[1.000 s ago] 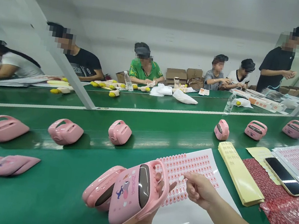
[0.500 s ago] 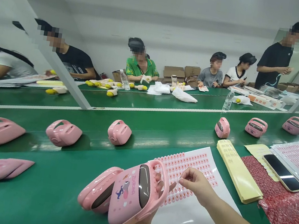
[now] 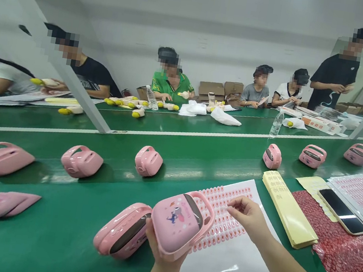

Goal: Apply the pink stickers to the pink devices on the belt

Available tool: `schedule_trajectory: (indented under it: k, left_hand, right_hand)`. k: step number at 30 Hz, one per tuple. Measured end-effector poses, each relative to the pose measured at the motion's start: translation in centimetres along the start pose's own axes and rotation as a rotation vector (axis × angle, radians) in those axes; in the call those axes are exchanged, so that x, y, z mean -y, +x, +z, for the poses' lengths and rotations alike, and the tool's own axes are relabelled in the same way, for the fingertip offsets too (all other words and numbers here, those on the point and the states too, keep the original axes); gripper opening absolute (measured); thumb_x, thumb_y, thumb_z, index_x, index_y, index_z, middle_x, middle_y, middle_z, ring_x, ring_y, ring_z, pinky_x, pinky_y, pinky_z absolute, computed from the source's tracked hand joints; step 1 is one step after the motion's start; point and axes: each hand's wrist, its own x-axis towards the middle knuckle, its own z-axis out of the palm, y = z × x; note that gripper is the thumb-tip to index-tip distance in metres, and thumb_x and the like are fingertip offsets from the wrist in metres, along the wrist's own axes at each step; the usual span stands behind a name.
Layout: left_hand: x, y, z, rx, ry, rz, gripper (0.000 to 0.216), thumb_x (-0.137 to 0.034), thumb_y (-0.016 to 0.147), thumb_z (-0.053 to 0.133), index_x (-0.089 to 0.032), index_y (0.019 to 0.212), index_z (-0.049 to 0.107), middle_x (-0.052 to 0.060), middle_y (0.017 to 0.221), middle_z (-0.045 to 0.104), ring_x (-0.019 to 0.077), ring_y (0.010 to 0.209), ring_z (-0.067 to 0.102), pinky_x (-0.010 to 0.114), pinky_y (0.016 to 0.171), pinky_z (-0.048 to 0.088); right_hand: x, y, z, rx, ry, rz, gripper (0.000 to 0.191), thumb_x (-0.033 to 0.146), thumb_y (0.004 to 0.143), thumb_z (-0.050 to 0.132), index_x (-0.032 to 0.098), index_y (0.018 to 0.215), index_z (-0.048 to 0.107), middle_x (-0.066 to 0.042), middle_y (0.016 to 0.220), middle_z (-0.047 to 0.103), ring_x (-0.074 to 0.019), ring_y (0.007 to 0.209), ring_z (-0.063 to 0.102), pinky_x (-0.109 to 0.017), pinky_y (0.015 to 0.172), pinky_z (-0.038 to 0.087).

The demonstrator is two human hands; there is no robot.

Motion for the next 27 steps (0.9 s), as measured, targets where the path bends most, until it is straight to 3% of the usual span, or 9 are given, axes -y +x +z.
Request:
schedule_trajectory:
  k: [3, 5, 11, 21, 24, 27]
  left_hand:
    - [0.7, 0.2, 0.4, -0.195, 0.191, 0.06, 0.047, -0.057, 0.067, 0.053, -0.025, 0.099, 0.062, 0.005, 0.087, 0.068, 0.0287, 0.091, 0.059, 0.045, 0.082, 0.044]
    - [1.4, 0.1, 0.9, -0.242, 0.346, 0.059, 0.053, -0.054, 0.063, 0.06, -0.018, 0.101, 0.061, 0.007, 0.086, 0.067, 0.0294, 0.09, 0.06, 0.042, 0.079, 0.046]
    - [2.9, -0.4, 1.2, -0.209, 0.658, 0.099, 0.063, -0.052, 0.052, 0.071, -0.019, 0.104, 0.054, 0.006, 0.089, 0.063, 0.0267, 0.086, 0.059, 0.033, 0.068, 0.048]
    - [3.5, -0.6, 1.2, -0.23, 0.73, 0.084, 0.066, -0.052, 0.048, 0.073, -0.02, 0.102, 0.052, 0.008, 0.098, 0.061, 0.0267, 0.091, 0.057, 0.032, 0.07, 0.046]
    - [3.3, -0.7, 1.3, -0.228, 0.761, 0.045, 0.069, -0.055, 0.049, 0.071, -0.021, 0.105, 0.05, 0.007, 0.093, 0.062, 0.0227, 0.077, 0.059, 0.026, 0.054, 0.042]
    - [3.2, -0.8, 1.4, -0.216, 0.777, 0.008, 0.072, -0.058, 0.049, 0.069, -0.021, 0.106, 0.048, 0.005, 0.085, 0.062, 0.0184, 0.062, 0.058, 0.021, 0.039, 0.029]
  right_hand:
    - [0.8, -0.1, -0.9, -0.036, -0.041, -0.061, 0.018, 0.035, 0.06, 0.066, 0.019, 0.068, 0.061, -0.001, 0.074, 0.054, -0.0104, 0.059, 0.044, -0.026, 0.057, 0.037]
    - [1.1, -0.4, -1.1, -0.034, -0.059, -0.082, 0.016, 0.034, 0.06, 0.067, 0.02, 0.066, 0.062, 0.0, 0.07, 0.052, -0.0097, 0.056, 0.042, -0.026, 0.056, 0.037]
    - [1.3, -1.4, -0.1, 0.149, -0.087, -0.05, 0.01, 0.028, 0.066, 0.061, 0.019, 0.071, 0.062, 0.0, 0.068, 0.058, -0.0123, 0.063, 0.048, -0.027, 0.06, 0.037]
    - [0.6, -1.7, 1.2, 0.229, -0.086, 0.025, 0.019, 0.02, 0.065, 0.06, 0.02, 0.082, 0.051, 0.004, 0.064, 0.049, -0.0097, 0.058, 0.041, -0.024, 0.056, 0.034]
    - [0.5, -1.8, 1.5, 0.214, -0.107, 0.03, 0.018, 0.018, 0.065, 0.06, 0.02, 0.08, 0.05, 0.004, 0.065, 0.047, -0.0099, 0.06, 0.042, -0.024, 0.058, 0.035]
    - [0.4, -1.9, 1.6, 0.197, -0.131, 0.034, 0.017, 0.017, 0.065, 0.059, 0.02, 0.079, 0.05, 0.004, 0.066, 0.047, -0.01, 0.061, 0.042, -0.024, 0.059, 0.036]
